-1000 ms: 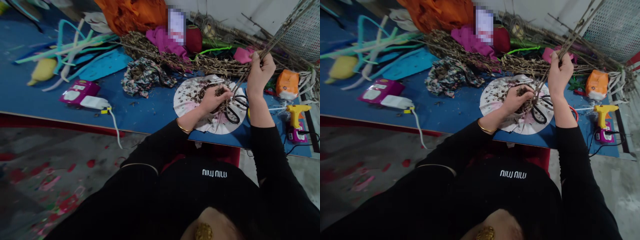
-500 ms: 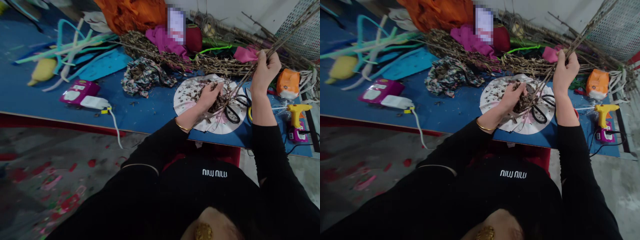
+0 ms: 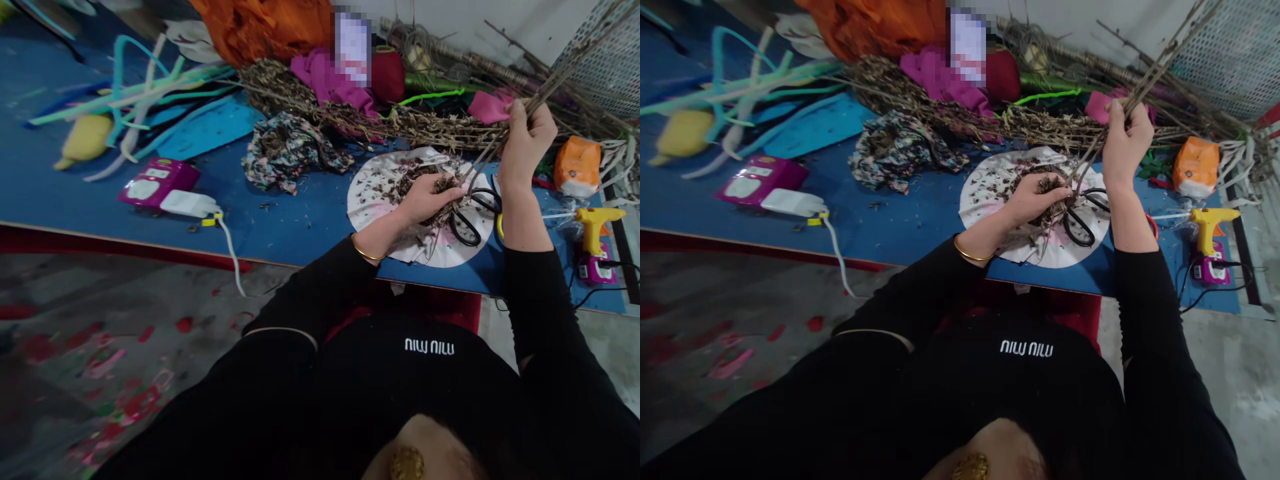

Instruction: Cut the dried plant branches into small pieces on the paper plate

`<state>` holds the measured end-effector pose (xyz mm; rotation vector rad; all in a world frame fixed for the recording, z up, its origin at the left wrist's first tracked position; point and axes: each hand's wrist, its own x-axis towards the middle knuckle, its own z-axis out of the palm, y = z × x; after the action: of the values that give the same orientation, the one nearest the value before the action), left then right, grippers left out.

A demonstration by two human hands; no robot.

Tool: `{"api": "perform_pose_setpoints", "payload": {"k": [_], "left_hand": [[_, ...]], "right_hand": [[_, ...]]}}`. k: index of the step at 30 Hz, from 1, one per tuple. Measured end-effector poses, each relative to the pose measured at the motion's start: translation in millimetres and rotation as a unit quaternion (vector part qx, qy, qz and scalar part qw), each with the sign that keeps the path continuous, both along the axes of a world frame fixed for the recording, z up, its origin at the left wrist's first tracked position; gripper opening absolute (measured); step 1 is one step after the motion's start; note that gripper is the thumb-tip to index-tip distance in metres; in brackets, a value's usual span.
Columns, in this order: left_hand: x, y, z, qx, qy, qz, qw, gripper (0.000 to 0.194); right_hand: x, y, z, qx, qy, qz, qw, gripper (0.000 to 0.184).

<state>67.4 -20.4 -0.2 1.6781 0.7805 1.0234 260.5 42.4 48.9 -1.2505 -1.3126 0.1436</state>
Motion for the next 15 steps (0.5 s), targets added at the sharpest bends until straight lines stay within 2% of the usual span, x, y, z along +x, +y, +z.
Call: {"api": "perform_pose_setpoints", "payload": {"k": [4, 8, 10, 12, 15], "left_hand": [[-2.0, -2.5, 6.9, -0.03, -0.035, 0.0, 0.999, 0.031], [-3.2, -2.4, 8.7, 0.018, 0.008, 0.013, 1.0, 0.032], [-2.6, -0.1, 4.9, 0.026, 0.009, 0.03, 0.999, 0.033], [-0.9, 3.1, -1.3, -0.003, -0.023, 0.045, 0.999, 0.034], [2.6, 6.9, -10.6, -0.082, -0.085, 0.039, 0.992, 0.033]], "right_hand": [[7.0, 3.1, -0.7, 0.0, 0.031, 0.008, 0.999, 0.028], [8.3, 4.9, -2.7, -0.049, 0.039, 0.06, 0.996, 0.029], [7.5, 3.5, -1.2, -0.051, 0.039, 0.061, 0.996, 0.032], [6.9, -0.5, 3.2, -0.054, 0.025, 0.068, 0.996, 0.034], [5.8, -11.9, 12.7, -0.085, -0.025, 0.114, 0.99, 0.033]]}}
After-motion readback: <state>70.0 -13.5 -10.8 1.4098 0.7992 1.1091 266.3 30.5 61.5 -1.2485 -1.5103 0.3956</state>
